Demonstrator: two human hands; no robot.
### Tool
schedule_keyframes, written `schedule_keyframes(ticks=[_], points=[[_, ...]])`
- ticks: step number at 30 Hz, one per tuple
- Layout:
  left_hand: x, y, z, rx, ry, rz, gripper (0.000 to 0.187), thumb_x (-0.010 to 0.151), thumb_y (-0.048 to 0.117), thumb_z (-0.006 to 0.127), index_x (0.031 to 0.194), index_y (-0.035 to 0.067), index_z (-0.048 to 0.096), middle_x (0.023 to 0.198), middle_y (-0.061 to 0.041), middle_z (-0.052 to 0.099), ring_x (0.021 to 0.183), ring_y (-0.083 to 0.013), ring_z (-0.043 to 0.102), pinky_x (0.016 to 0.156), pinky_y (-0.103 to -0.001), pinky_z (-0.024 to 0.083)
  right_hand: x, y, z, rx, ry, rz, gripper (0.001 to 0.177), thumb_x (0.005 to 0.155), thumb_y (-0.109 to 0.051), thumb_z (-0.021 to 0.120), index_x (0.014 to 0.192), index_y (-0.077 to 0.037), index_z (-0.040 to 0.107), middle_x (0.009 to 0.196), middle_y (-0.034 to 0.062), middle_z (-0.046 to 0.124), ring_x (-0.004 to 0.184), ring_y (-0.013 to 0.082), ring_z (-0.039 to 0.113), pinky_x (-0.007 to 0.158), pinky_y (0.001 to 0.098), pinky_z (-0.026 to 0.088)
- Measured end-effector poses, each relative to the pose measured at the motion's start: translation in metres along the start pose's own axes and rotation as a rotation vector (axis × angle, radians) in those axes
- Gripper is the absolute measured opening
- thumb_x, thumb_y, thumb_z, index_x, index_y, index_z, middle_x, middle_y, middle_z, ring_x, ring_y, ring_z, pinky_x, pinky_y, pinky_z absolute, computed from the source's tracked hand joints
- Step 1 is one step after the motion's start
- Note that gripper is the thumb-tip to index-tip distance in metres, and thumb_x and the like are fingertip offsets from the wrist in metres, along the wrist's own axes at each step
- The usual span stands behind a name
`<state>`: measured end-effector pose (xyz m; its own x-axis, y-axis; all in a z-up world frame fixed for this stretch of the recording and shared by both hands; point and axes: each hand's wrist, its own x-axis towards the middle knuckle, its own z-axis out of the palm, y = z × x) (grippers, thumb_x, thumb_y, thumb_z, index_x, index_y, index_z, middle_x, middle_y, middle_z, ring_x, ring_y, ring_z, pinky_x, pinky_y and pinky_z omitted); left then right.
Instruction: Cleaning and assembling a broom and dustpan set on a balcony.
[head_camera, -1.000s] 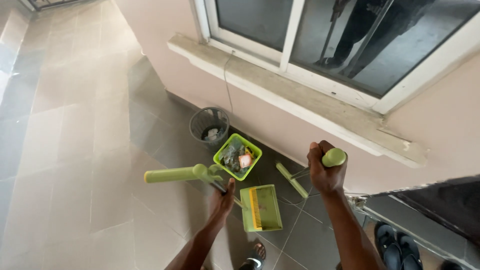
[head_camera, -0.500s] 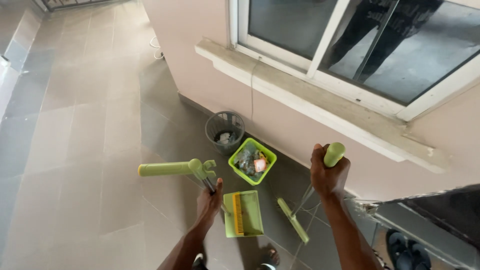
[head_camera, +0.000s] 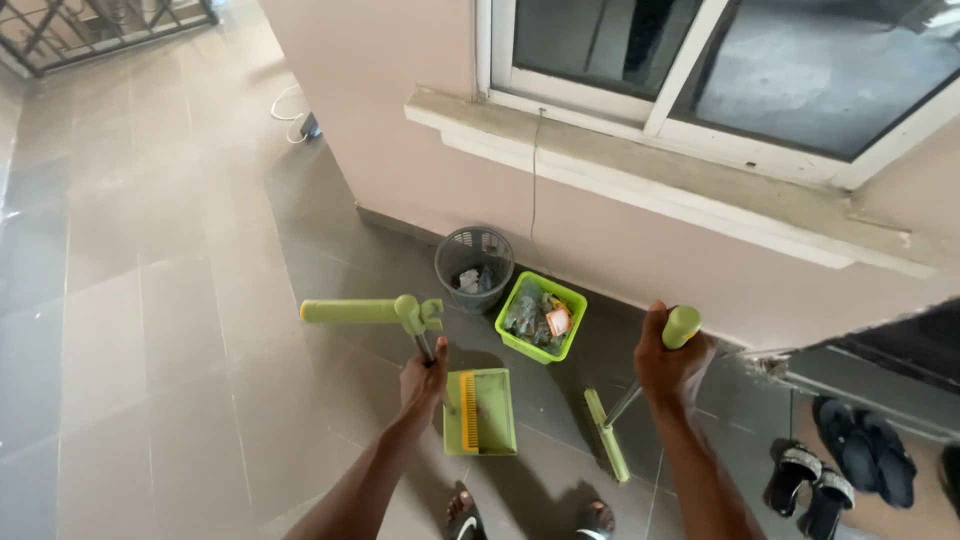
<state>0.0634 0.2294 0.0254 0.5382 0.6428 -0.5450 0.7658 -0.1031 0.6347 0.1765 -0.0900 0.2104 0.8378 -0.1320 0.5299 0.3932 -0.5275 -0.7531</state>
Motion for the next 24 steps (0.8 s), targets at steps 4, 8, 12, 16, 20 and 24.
schedule_keyframes(ticks=[4, 8, 12, 16, 20, 24], points=[[0.035, 0.003, -0.014, 0.025, 0.020, 0.016, 0.086, 0.086, 0.082, 0.048, 0.109, 0.003, 0.074, 0.105, -0.023, 0.073, 0.098, -0.0406, 0.070, 0.085, -0.054, 0.052, -0.019, 0.004, 0.012, -0.091, 0.028, 0.092, 0.033, 0.103, -0.017, 0.069, 0.075, 0.001, 0.064, 0.061, 0.0116, 0.063, 0.056, 0.0212, 0.066, 0.053, 0.0360, 0.047], [0.058, -0.003, -0.022, 0.068, -0.012, 0.045, 0.092, 0.085, 0.086, 0.047, 0.111, 0.002, 0.074, 0.109, -0.024, 0.074, 0.101, -0.0409, 0.071, 0.086, -0.054, 0.054, -0.029, 0.019, 0.015, -0.087, 0.039, 0.060, 0.036, 0.105, -0.021, 0.067, 0.073, -0.004, 0.064, 0.061, 0.0067, 0.065, 0.055, 0.0189, 0.067, 0.054, 0.0322, 0.051], [0.068, -0.002, -0.027, 0.092, -0.082, 0.044, 0.091, 0.083, 0.086, 0.045, 0.112, 0.004, 0.073, 0.110, -0.020, 0.075, 0.099, -0.0375, 0.074, 0.084, -0.053, 0.056, -0.033, 0.026, 0.015, -0.132, -0.011, 0.057, 0.041, 0.107, -0.024, 0.065, 0.071, -0.006, 0.059, 0.058, 0.0081, 0.064, 0.051, 0.0206, 0.066, 0.053, 0.0330, 0.051], [0.084, -0.007, -0.030, 0.044, -0.081, 0.062, 0.088, 0.081, 0.086, 0.047, 0.117, 0.009, 0.070, 0.109, -0.018, 0.074, 0.100, -0.0360, 0.072, 0.084, -0.052, 0.055, -0.029, 0.045, 0.018, -0.096, -0.016, 0.062, 0.040, 0.105, -0.024, 0.066, 0.071, -0.004, 0.059, 0.059, 0.0113, 0.063, 0.052, 0.0232, 0.066, 0.052, 0.0368, 0.049], [0.112, -0.024, -0.034, 0.008, -0.056, 0.062, 0.084, 0.082, 0.084, 0.049, 0.116, 0.009, 0.069, 0.105, -0.017, 0.074, 0.097, -0.0340, 0.073, 0.082, -0.051, 0.056, -0.027, 0.078, 0.028, -0.191, -0.186, 0.144, 0.037, 0.102, -0.029, 0.067, 0.074, -0.006, 0.062, 0.062, 0.0107, 0.066, 0.056, 0.0250, 0.069, 0.055, 0.0385, 0.052], [0.141, -0.050, -0.046, 0.026, -0.011, 0.030, 0.080, 0.086, 0.081, 0.055, 0.113, 0.007, 0.069, 0.097, -0.017, 0.073, 0.092, -0.0325, 0.072, 0.080, -0.050, 0.055, -0.036, 0.115, 0.024, -0.288, -0.365, 0.227, 0.035, 0.098, -0.034, 0.068, 0.076, -0.007, 0.066, 0.065, 0.0101, 0.069, 0.059, 0.0268, 0.072, 0.058, 0.0402, 0.055]])
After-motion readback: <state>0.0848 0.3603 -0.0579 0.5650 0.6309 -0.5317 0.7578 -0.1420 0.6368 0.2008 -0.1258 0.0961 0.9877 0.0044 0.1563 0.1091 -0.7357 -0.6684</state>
